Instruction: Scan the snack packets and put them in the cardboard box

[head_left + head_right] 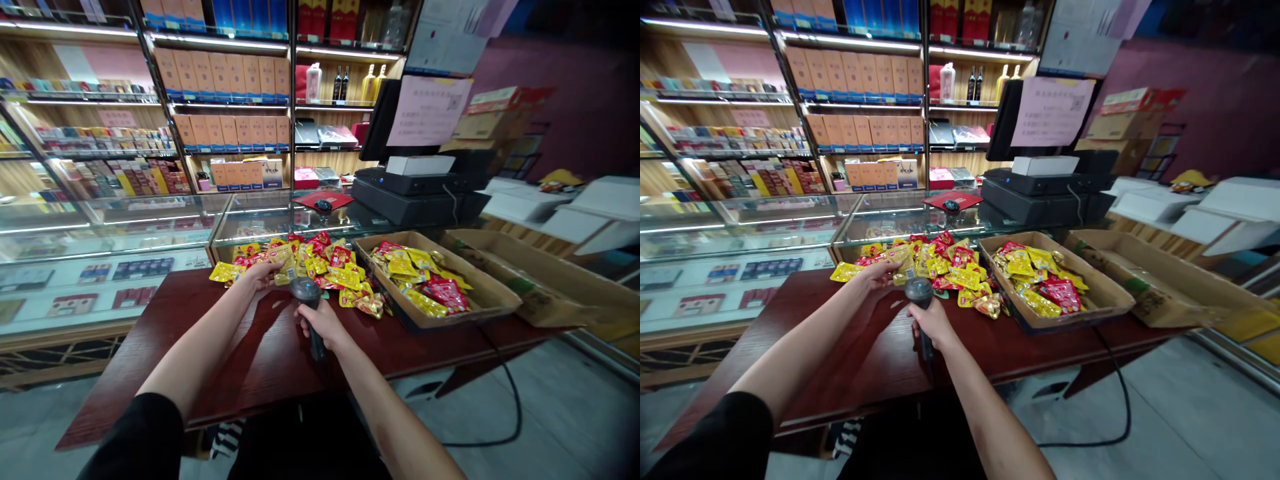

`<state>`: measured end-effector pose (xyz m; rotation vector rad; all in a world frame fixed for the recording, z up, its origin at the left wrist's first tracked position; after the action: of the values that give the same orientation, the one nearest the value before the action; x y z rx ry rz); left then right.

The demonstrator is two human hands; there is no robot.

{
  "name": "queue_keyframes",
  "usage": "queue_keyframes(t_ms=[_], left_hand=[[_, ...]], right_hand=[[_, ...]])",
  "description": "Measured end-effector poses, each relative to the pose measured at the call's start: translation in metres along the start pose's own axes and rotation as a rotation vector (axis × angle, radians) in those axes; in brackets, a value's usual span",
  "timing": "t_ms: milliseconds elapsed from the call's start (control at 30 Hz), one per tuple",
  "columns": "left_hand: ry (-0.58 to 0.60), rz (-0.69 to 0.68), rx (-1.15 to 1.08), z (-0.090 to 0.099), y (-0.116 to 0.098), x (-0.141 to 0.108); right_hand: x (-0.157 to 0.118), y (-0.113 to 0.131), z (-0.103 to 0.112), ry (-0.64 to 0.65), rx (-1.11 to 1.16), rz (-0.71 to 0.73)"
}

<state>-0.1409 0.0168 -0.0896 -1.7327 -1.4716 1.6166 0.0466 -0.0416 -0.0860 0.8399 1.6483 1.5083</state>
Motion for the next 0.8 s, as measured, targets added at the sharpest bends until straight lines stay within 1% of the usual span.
queue_keyframes(t_ms=[133, 400, 500, 667, 800], left_hand=[[0.012, 0.021, 0.01, -0.0024, 0.0016, -0.0038], [-0.015, 0.021, 0.036, -0.0023, 0.0016, -0.0061], [-0.011, 0.021, 0.051, -0.0033, 0.0008, -0.0059], [0.031, -0.004, 0.048, -0.0059, -0.0006, -0.0029], [0.021, 0.015, 0.05, -0.0057, 0.0008, -0.0037]], right_hand=[[-0.0014, 0.0025, -0.001, 0.002, -0.012, 0.008], [-0.0034, 0.0065, -0.0034, -0.01, -0.035, 0.023], [-0.0025, 0.0054, -0.003, -0.008, -0.041, 0.029], [-0.0024, 0.0028, -0.0026, -0.017, -0.029, 0.025], [-0.0007, -0.0007, 0.0, -0.018, -0.026, 0.02]])
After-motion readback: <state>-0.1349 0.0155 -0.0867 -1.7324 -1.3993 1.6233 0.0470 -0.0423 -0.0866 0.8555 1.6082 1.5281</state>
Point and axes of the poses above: each hand's wrist, its own x-axis towards the middle knuckle, its own z-axis out of the back of the hand, y = z × x, the point moved 7 cm from there along x, towards the middle knuckle, and after that the axes turned 7 degrees about z, right-handed, at the moved point
